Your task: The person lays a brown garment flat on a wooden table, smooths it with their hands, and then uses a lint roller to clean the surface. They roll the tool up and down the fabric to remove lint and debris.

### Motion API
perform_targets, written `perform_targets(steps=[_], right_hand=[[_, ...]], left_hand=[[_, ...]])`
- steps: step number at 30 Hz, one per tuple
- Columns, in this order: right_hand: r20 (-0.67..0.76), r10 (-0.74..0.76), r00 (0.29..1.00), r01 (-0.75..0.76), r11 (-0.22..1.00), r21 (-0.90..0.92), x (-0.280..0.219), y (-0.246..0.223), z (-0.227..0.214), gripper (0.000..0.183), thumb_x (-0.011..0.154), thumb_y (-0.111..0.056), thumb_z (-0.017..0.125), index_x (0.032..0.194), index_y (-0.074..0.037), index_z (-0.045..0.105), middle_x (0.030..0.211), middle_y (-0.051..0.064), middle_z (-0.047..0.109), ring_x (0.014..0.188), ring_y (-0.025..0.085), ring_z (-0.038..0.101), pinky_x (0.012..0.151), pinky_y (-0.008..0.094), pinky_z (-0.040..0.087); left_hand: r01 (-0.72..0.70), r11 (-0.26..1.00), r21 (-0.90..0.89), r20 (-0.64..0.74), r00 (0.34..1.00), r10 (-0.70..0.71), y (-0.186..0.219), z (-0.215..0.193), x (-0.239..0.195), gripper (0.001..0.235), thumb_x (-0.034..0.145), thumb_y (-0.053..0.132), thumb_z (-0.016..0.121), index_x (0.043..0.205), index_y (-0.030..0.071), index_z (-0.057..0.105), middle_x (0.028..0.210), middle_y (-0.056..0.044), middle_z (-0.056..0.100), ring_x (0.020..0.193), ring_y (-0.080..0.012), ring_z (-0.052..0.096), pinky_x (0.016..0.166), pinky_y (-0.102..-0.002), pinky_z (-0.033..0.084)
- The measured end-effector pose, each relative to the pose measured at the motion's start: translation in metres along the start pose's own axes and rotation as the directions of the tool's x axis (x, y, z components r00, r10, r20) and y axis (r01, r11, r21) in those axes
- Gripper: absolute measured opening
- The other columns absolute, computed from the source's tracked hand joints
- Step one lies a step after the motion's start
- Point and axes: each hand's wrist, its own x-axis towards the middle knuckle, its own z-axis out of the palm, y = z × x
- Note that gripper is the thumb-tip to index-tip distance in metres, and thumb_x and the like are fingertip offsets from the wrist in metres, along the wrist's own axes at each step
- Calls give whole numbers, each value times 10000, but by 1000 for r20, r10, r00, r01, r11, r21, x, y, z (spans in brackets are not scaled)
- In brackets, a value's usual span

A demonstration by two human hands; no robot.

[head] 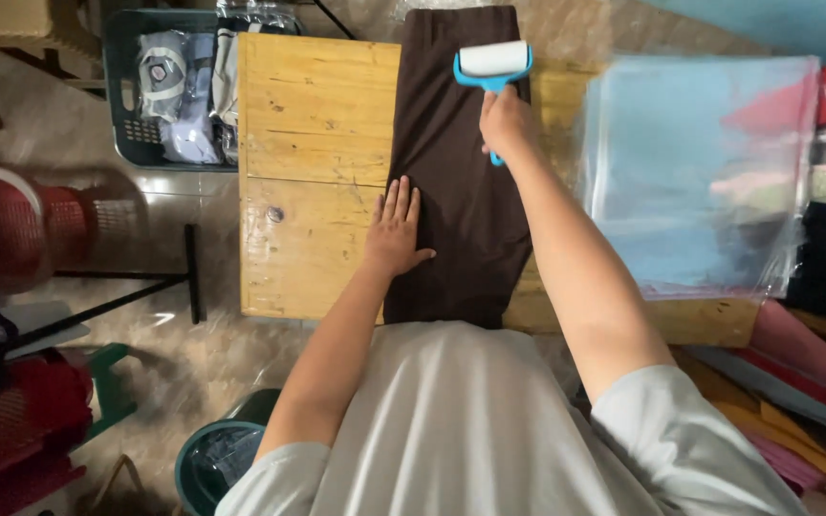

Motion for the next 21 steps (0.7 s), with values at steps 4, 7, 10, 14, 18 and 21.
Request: perform_targets(steps=[4,7,10,14,18,21], right_hand=[[-98,-210,973,210,978,-16,-59,79,39,325,1087,-371,323,1038,-92,483,518,25,623,496,279,699,628,444,592],[-259,-364,895,266,900,-346,-160,120,49,282,1102,-308,422,1057,-62,550,583,150,650,573,332,730,513,429,570],[-108,-196,975,167,957,-237,-223,167,58,373,1119,-340,375,1096,-12,553,727,305,695,724,445,740,627,532,585],[99,66,993,-50,987,-152,-242,236,85,607,1115,-528,286,1429,-41,464,962,359,721,1017,488,715,887,577,562],[-227,156,961,-51,912,408,-240,230,59,372,985,-370,669,1057,-30,536,871,202,558,840,357,572,750,451,463],[-463,177,869,115,837,535,-213,226,58,370,894,-272,842,689,-101,585,547,23,486,547,167,516,556,288,409]], left_hand=[[64,996,-62,180,982,-52,12,-46,-11,1215,793,631,765,1652,56,125,1730,-171,2,1605,-314,-18,1310,-482,38],[60,996,-69,169,985,-47,12,-47,-12,1196,802,612,766,1650,47,139,1729,-182,10,1605,-322,-15,1308,-490,52],[56,995,-80,169,985,-42,13,-46,-12,1199,806,601,768,1652,33,136,1728,-193,-9,1604,-333,-32,1305,-508,40],[26,995,-92,140,990,-13,14,-44,-18,1189,796,592,786,1643,24,175,1722,-211,33,1601,-349,5,1304,-507,66],[143,947,-289,-116,976,-183,17,-20,-26,1029,809,444,846,1589,28,319,1613,-249,224,1506,-409,244,1217,-517,266],[270,846,-459,-213,891,-400,13,14,-25,861,865,322,818,1533,40,354,1412,-192,415,1326,-378,485,1071,-469,450]])
